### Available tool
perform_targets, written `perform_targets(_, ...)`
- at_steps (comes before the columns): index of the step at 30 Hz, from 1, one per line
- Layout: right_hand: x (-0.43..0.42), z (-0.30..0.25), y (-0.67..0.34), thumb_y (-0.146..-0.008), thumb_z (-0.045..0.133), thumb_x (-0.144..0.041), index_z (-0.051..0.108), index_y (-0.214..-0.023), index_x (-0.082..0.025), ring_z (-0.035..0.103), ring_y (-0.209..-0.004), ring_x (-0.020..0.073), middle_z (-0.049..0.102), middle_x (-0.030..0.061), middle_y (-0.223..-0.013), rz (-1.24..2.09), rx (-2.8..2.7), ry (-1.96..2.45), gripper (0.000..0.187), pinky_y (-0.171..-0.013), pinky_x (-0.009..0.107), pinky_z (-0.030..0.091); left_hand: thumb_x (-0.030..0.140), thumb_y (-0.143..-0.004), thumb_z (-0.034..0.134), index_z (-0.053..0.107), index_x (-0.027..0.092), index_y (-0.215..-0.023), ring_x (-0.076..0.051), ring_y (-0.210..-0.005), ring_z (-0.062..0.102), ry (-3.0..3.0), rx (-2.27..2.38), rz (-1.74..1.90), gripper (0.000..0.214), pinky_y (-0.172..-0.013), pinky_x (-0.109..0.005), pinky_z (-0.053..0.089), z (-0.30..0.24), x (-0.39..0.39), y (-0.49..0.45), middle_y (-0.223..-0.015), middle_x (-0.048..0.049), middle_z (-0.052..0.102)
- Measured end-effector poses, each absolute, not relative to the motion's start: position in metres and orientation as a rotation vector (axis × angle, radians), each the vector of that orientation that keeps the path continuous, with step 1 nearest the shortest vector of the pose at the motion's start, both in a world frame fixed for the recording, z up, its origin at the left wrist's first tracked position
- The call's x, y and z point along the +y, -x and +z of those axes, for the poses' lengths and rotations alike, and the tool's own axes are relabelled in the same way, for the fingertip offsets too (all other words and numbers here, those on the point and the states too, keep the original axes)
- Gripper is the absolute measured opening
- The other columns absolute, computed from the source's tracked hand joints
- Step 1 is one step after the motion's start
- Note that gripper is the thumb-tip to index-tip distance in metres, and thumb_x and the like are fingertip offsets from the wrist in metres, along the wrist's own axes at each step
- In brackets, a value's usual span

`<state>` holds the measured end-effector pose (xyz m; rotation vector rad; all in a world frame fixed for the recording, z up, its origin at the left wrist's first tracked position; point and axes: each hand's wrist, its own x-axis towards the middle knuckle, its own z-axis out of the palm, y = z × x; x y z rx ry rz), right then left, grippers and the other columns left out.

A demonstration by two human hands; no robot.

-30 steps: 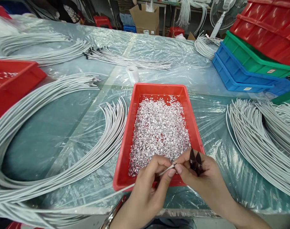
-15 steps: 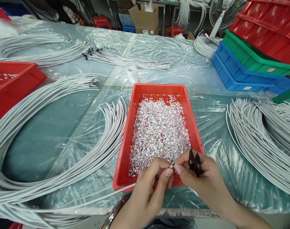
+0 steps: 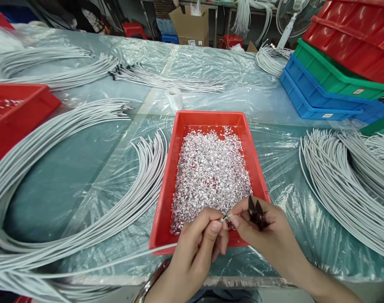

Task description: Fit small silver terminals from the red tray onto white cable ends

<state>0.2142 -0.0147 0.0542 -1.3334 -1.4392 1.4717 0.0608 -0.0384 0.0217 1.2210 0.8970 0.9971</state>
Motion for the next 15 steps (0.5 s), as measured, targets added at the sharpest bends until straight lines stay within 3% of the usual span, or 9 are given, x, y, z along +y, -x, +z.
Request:
perform_targets(3,-0.009,0.049,-0.218,-0.084,0.054,-0.023,0.055,-0.071,-0.019,0.029,-0.049,0.0094,0.032,-0.0068,-0.056,1.363,-1.460,1.349,0.013,-0.045,0.022,0.023,0.030,-0.098,0.033,0.045,0.019,-0.080,-0.005,-0.039,0.030,-0.998,0.715,0.972,0.025,-0.037,-0.015,0.026,0.022,-0.033,-0.057,-0.052,0.0065,0.044)
perform_targets(7,0.007,0.036,-0.227,-0.083,0.061,-0.028,0.041,-0.057,-0.019,0.023,-0.049,0.0091,0.027,-0.0068,-0.054,1.275,-1.455,1.341,0.034,-0.045,0.023,0.018,0.032,-0.098,0.036,0.047,0.018,-0.081,-0.004,-0.038,0.024,-0.840,0.596,0.977,0.024,-0.036,-0.013,0.021,0.021,-0.029,-0.053,-0.048,0.0082,0.039)
perform_targets(10,0.013,0.035,-0.229,-0.088,0.055,-0.036,0.044,-0.059,-0.019,0.025,-0.047,0.0093,0.029,-0.0065,-0.053,1.308,-1.399,1.302,0.035,-0.043,0.023,0.020,0.033,-0.096,0.041,0.048,0.017,-0.082,-0.003,-0.038,0.025,-0.837,0.546,0.944,0.022,-0.037,-0.012,0.020,0.022,-0.031,-0.054,-0.048,0.0081,0.039)
perform_targets(13,-0.002,0.048,-0.228,-0.095,0.036,-0.046,0.042,-0.065,-0.022,0.029,-0.043,0.0098,0.036,-0.0058,-0.053,1.441,-1.280,1.194,0.039,-0.040,0.022,0.024,0.035,-0.094,0.046,0.047,0.018,-0.082,-0.002,-0.038,0.030,-0.872,0.502,0.856,0.021,-0.037,-0.012,0.022,0.025,-0.042,-0.050,-0.050,0.0070,0.042)
perform_targets(15,-0.025,0.058,-0.226,-0.094,0.033,-0.052,0.044,-0.065,-0.023,0.034,-0.038,0.0094,0.043,-0.0052,-0.051,1.762,-1.212,0.939,0.043,-0.040,0.023,0.028,0.040,-0.092,0.046,0.048,0.019,-0.080,-0.004,-0.040,0.035,-0.955,0.508,0.744,0.024,-0.038,-0.014,0.025,0.022,-0.056,-0.042,-0.054,0.0055,0.043)
